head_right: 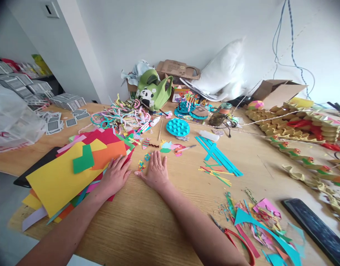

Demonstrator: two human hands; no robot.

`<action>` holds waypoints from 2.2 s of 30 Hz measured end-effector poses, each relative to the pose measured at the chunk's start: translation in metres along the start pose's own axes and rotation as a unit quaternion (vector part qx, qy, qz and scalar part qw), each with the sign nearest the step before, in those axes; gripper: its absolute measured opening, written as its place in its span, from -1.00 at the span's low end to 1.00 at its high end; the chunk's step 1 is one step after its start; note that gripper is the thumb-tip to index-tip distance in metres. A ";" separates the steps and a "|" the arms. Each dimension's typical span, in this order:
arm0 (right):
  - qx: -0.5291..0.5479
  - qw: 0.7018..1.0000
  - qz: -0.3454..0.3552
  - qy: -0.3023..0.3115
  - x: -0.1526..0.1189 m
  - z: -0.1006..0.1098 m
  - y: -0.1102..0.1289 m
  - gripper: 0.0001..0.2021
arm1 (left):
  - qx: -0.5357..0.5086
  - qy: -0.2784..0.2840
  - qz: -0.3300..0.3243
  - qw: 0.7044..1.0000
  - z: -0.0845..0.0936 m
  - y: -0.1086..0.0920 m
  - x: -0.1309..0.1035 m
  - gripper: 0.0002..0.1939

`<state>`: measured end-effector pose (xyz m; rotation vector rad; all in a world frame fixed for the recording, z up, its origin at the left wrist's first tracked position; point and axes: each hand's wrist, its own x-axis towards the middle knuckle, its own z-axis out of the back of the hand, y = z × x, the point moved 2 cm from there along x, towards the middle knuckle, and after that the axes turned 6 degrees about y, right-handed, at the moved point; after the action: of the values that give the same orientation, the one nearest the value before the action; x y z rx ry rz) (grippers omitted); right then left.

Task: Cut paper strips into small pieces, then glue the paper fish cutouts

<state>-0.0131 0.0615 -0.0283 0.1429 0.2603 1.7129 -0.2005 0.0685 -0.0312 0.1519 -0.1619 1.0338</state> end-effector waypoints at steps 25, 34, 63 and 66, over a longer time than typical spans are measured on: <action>-0.244 0.963 0.118 -0.019 0.021 0.086 -0.175 -0.81 | 0.008 -0.090 -0.041 0.995 -0.001 0.009 0.004 -0.55; -0.186 0.975 -0.024 -0.116 -0.040 0.149 -0.214 -0.77 | -0.080 -0.082 -0.111 0.987 0.037 -0.039 0.010 -0.58; -0.105 0.991 -0.032 0.082 -0.095 0.115 -0.233 -0.48 | -0.235 -0.087 -0.237 0.939 0.030 -0.144 0.004 -0.67; -0.118 0.988 -0.032 0.096 -0.093 0.107 -0.235 -0.59 | -0.238 -0.083 -0.228 0.941 0.027 -0.140 0.003 -0.68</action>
<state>0.2527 0.0122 0.0202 -0.2034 0.1993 1.6800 -0.0800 -0.0048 -0.0107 -0.1601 -0.5013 0.4962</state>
